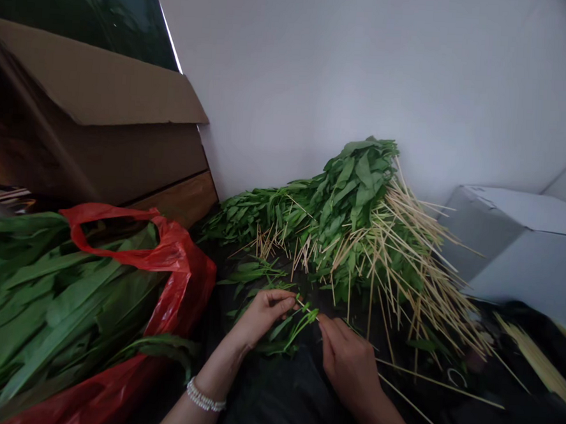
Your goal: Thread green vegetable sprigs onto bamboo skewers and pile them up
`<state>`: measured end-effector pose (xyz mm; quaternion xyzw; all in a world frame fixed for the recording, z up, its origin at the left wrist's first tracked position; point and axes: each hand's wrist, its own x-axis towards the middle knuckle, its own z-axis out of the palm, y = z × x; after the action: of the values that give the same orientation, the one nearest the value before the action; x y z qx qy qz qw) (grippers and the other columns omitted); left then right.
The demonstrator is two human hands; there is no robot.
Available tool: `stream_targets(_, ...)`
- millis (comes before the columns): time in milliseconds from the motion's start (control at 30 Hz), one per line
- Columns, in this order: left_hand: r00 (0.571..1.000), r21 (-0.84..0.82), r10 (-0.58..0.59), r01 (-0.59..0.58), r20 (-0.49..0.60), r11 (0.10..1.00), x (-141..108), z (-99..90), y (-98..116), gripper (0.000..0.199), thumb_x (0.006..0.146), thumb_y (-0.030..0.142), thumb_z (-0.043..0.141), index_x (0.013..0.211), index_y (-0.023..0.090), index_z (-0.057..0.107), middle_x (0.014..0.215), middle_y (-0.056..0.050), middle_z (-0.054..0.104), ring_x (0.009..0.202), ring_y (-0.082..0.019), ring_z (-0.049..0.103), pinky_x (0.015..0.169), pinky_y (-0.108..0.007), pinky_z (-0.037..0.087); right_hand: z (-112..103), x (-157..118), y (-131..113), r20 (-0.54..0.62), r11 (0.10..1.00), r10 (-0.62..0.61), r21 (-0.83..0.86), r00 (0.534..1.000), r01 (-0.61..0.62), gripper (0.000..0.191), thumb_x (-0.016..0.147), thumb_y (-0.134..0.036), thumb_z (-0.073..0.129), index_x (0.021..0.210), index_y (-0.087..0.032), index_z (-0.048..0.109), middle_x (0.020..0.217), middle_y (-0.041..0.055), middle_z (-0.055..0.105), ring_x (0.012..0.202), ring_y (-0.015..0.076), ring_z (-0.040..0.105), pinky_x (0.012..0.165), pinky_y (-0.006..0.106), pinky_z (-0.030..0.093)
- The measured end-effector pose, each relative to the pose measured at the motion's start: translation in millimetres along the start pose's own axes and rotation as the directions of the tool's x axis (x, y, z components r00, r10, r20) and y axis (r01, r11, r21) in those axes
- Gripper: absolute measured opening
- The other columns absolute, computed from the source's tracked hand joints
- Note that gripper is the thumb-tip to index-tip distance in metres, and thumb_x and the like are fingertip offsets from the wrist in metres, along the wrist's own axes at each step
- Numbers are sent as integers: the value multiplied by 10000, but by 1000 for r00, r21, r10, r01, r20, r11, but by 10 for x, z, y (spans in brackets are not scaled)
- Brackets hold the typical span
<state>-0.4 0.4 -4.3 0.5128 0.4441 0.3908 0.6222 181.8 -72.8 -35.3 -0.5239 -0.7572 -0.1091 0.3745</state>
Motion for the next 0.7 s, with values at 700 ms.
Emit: stream_targets(700,999,44,-5,4,37,999,11,-56,-62,298,607,388,848,762,146,769,698,-9,676,613,-94,530,591,-201,390,24,-40,-12,27,999,-27,25,999,26,326,982,-158,329,1059,-115,643,740,36,640,655,149,649,601,249,444)
